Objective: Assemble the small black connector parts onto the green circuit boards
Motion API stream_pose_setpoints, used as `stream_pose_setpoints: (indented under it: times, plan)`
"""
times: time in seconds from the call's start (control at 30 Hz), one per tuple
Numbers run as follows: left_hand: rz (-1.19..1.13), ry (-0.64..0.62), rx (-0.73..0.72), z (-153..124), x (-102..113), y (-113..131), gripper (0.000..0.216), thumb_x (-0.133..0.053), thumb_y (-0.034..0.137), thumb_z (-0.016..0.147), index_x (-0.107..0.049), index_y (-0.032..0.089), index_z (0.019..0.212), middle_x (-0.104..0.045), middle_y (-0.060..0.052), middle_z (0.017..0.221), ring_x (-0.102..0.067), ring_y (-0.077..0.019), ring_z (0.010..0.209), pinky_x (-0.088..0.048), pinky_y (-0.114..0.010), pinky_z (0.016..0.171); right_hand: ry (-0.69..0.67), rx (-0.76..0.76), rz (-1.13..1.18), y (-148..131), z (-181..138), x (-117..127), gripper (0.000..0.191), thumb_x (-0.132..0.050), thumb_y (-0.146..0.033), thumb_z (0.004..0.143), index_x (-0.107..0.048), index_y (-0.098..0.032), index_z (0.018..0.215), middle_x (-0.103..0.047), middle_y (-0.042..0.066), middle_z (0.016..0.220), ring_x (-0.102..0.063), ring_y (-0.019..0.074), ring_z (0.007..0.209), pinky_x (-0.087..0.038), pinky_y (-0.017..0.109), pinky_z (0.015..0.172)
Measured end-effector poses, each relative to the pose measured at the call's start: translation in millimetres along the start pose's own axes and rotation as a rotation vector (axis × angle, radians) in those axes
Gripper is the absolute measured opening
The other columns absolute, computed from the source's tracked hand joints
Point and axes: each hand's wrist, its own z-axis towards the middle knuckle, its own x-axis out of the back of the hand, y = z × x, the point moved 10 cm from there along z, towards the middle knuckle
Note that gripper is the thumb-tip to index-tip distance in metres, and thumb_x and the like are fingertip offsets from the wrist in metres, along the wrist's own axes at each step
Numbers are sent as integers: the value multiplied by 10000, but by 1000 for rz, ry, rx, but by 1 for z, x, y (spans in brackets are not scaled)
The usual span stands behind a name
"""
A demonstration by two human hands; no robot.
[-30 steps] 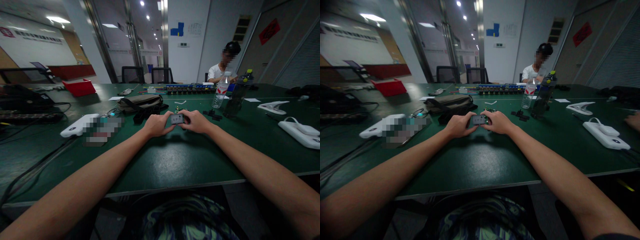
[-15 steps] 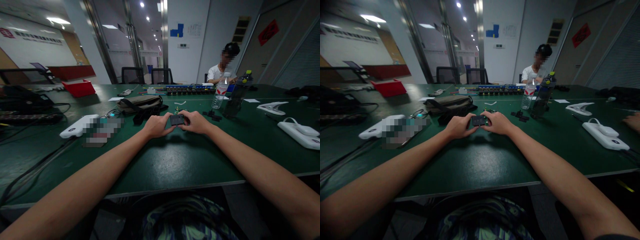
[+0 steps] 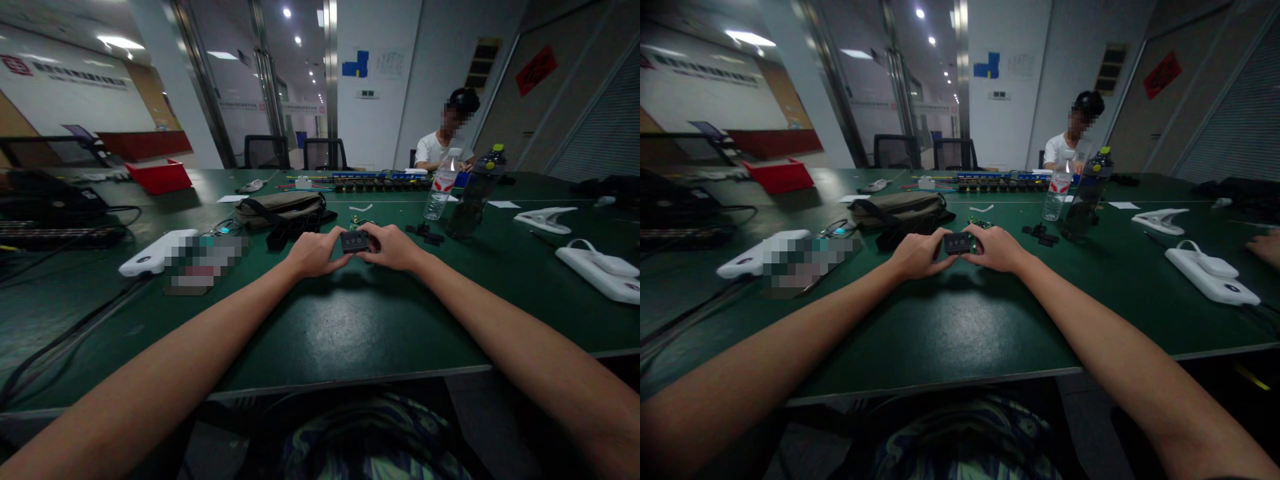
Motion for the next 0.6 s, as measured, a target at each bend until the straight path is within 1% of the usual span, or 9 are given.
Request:
stream_pose_setpoints:
  times: [0.4,0.6]
  plan:
    - [32,-1,-18,0,-1,1,486,-486,513,899,-539,165,1233,-735,-72,782,-713,-258,700,-463,-295,595,-10,-5,13,-1,0,-1,370,-700,-276,792,-579,-185,1129,-591,-45,657,-526,116,568,-332,223,612]
    - [56,-7,-16,0,-2,1,503,-476,518,905,-534,159,1252,-739,-79,796,-713,-260,689,-459,-299,584,-28,-18,6,-2,0,-2,370,-702,-257,787,-577,-179,1126,-587,-42,657,-536,125,578,-335,229,616]
